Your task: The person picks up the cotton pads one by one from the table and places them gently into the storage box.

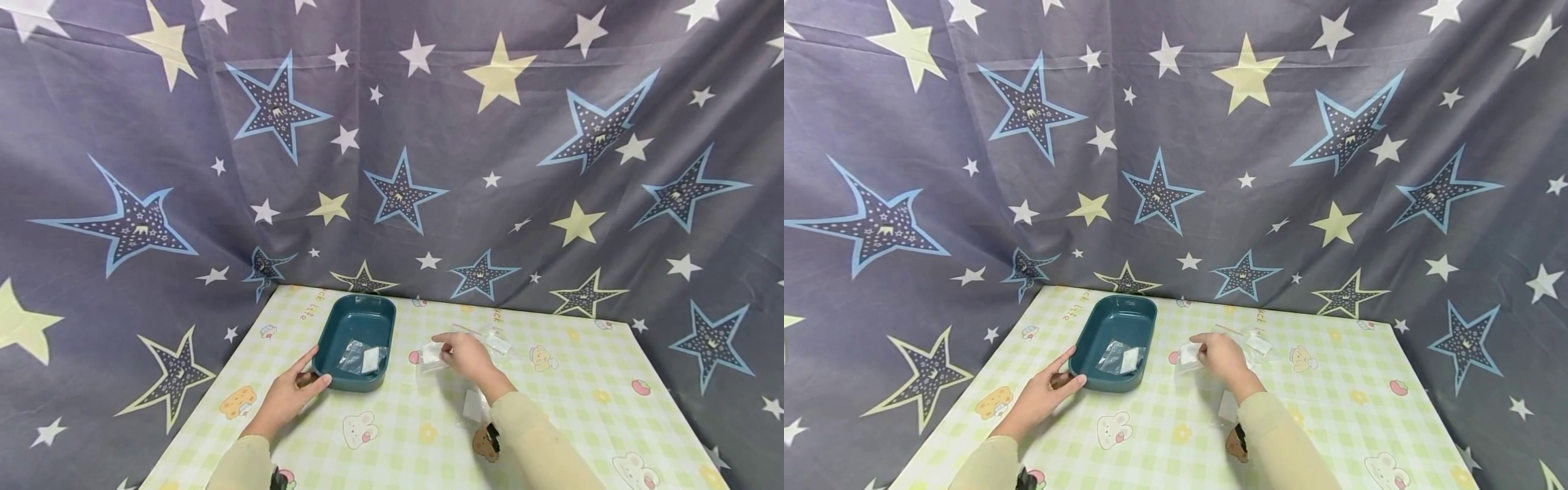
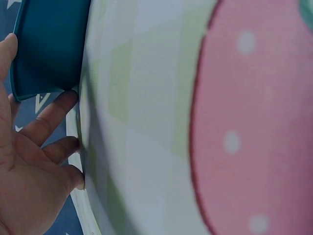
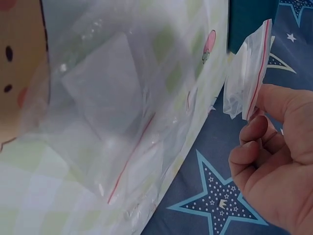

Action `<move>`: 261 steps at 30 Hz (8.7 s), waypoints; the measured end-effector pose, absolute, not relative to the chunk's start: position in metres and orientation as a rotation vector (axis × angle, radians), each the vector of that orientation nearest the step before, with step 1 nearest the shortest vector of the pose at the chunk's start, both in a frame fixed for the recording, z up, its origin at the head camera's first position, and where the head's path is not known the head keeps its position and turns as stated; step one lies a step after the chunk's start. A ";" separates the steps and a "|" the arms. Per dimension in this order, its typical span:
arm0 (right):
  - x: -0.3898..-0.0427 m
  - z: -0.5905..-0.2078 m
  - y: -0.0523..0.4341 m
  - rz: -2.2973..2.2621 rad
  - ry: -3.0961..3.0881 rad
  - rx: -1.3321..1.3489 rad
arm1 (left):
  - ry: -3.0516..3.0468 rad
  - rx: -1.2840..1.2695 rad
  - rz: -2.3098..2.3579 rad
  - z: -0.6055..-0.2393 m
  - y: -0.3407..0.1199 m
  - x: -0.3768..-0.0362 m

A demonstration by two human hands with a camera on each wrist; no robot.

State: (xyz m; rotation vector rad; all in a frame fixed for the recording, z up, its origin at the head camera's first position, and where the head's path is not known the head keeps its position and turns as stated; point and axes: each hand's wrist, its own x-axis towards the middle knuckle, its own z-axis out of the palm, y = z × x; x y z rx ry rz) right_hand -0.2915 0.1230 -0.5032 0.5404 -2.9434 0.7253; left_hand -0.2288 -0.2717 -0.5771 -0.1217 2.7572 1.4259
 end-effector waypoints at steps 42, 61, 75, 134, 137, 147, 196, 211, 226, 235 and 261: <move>-0.296 -0.493 0.144 0.774 -2.921 0.483 | 2.751 -0.144 1.429 -0.579 -0.270 -0.230; -0.296 -0.492 0.144 0.817 -2.893 0.464 | 2.753 -0.154 1.423 -0.577 -0.269 -0.229; -0.296 -0.491 0.143 0.834 -2.891 0.458 | 2.752 -0.155 1.420 -0.579 -0.270 -0.230; -0.292 -0.490 0.122 1.110 -2.793 0.467 | 2.736 -0.155 1.437 -0.578 -0.271 -0.228; -0.292 -0.489 0.118 1.123 -2.780 0.473 | 2.734 -0.155 1.442 -0.578 -0.271 -0.228; -0.293 -0.489 0.101 1.223 -2.719 0.503 | 2.728 -0.160 1.461 -0.577 -0.270 -0.228; -0.289 -0.506 0.017 1.315 -2.736 0.633 | 2.749 -0.137 1.473 -0.580 -0.269 -0.228; -0.281 -0.503 -0.005 1.357 -2.725 0.505 | 2.740 -0.161 1.476 -0.581 -0.269 -0.228; -0.275 -0.504 -0.008 1.399 -2.756 0.524 | 2.743 -0.164 1.451 -0.581 -0.270 -0.228; -0.274 -0.504 -0.008 1.404 -2.773 0.513 | 2.724 -0.178 1.449 -0.580 -0.269 -0.226; -0.275 -0.512 0.004 1.407 -2.732 0.517 | 2.747 -0.154 1.428 -0.573 -0.268 -0.223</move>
